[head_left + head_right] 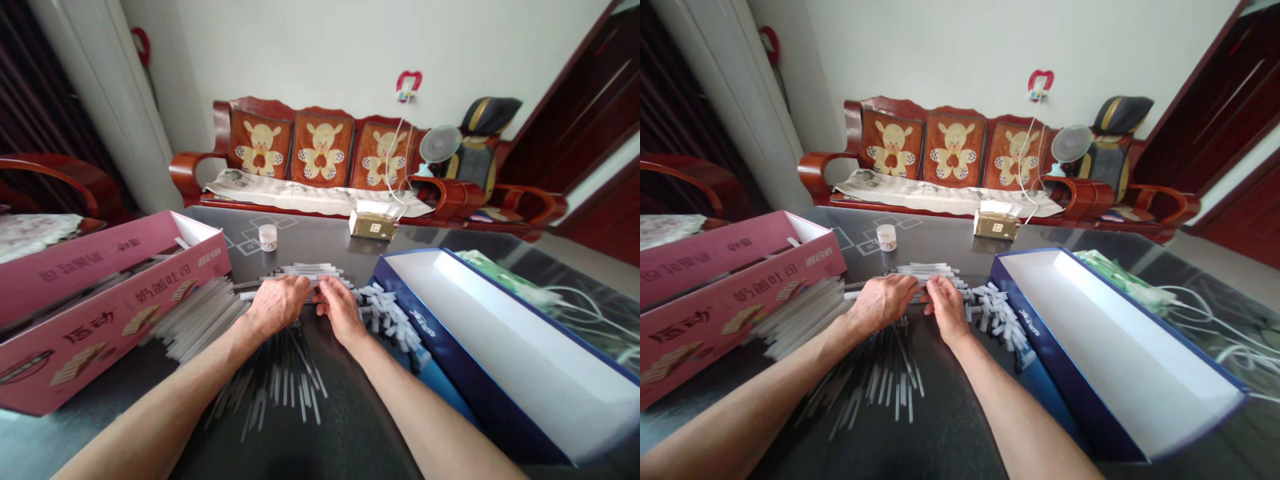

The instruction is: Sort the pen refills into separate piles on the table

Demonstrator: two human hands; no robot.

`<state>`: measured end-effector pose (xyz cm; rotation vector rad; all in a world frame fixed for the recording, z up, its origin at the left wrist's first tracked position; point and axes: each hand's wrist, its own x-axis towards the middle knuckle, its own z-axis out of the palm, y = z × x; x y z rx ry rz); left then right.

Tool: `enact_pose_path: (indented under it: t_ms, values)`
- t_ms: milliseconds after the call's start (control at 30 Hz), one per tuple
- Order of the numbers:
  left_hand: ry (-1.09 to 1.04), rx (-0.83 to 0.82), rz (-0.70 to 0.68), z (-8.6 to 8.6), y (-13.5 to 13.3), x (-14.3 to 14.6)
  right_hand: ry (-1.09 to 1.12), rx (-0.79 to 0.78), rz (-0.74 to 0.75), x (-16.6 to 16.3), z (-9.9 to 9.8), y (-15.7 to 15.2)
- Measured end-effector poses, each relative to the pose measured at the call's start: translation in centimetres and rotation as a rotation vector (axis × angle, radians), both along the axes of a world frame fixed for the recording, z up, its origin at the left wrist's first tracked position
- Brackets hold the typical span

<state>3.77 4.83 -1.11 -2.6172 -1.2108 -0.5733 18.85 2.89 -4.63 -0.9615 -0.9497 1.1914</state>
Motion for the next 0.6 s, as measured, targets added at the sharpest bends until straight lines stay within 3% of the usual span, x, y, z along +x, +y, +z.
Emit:
enact_pose_path:
  t_ms: [367,500,600]
  values:
    - [-0.039,-0.01,0.064,0.7,0.0,-0.1,-0.05,-0.063,-0.015,0.3,1.0,-0.1]
    - [-0.094,0.024,0.047,0.9,0.1,-0.2,-0.331,-0.005,-0.015,2.5,2.6,-0.1]
    - [-0.07,0.023,0.04,0.8,0.1,-0.2,-0.74,0.068,-0.087,5.3,4.0,-0.1]
